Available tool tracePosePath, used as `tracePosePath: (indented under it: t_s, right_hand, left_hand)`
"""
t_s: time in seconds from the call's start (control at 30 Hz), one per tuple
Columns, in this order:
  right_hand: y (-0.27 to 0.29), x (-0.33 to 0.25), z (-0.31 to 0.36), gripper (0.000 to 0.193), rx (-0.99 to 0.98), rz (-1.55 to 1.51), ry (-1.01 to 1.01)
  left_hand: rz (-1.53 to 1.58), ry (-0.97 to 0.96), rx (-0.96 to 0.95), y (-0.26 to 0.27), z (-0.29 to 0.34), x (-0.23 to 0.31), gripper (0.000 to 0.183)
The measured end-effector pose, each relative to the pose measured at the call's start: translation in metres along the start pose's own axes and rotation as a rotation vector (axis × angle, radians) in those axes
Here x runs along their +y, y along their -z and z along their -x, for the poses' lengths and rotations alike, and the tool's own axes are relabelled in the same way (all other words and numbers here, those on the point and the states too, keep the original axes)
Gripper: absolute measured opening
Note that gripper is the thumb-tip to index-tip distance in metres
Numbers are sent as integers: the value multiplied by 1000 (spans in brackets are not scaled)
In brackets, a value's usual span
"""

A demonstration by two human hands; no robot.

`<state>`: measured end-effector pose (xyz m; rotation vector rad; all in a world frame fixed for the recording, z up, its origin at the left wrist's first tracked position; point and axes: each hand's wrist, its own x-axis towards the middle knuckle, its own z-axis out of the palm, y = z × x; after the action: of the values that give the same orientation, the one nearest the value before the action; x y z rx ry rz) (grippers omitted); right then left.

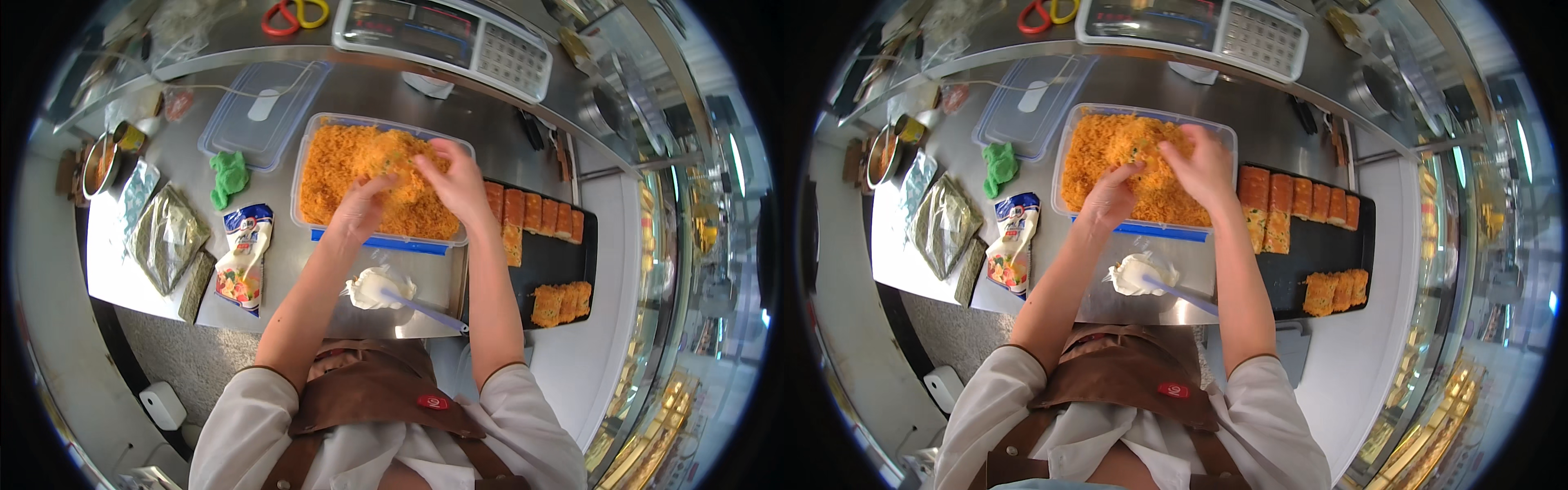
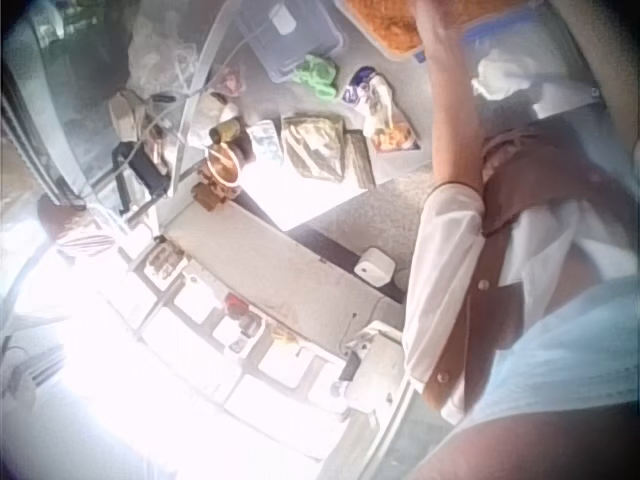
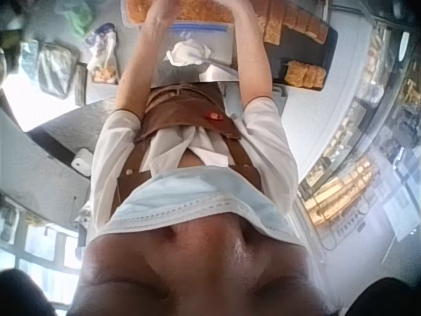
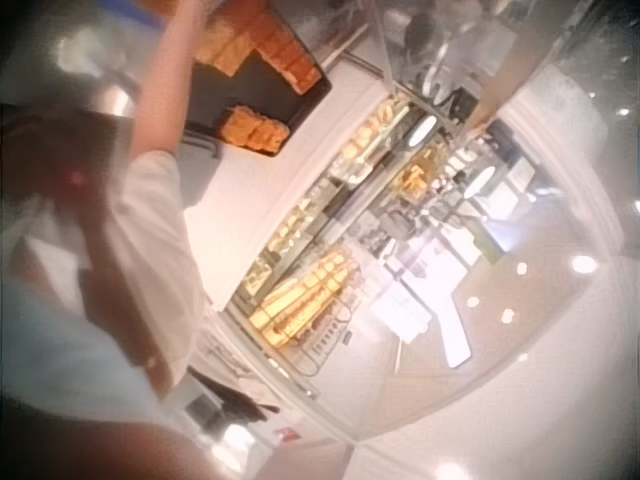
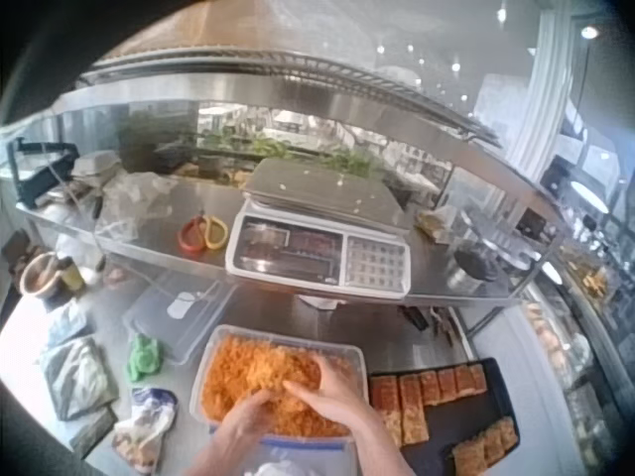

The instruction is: The person spreads a white creamy substance onto sliced bread using a spatula. They then dip the bread into a container of orange crumbs to coat the surface and place the prepared slices onto a black tray. The process is repeated for multiple slices of bread.

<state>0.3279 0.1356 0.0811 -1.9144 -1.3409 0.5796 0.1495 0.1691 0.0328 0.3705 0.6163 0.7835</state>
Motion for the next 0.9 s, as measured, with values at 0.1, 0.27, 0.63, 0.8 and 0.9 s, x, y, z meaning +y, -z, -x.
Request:
tracePosePath:
  t_s: [0.1, 0.27, 0.63, 0.8, 0.9]
  right_hand:
    - [-8, -27, -6, 78, -301, 96, -48]
    - [-12, -27, 0, 90, -240, 203, -63]
    - [41, 33, 50, 62, -125, -873, -329]
    - [105, 63, 121, 62, 111, -924, -449]
    - [144, 109, 176, 59, 307, -796, -560]
  left_hand:
    - [224, 88, -140, 67, -29, -14, 25]
    - [207, 24, -221, 8, -2, 11, 42]
    - [-147, 164, -286, -23, 9, 2, 59]
    - [-287, 123, -322, -37, 18, -3, 62]
    - [-323, 119, -346, -30, 17, -5, 66]
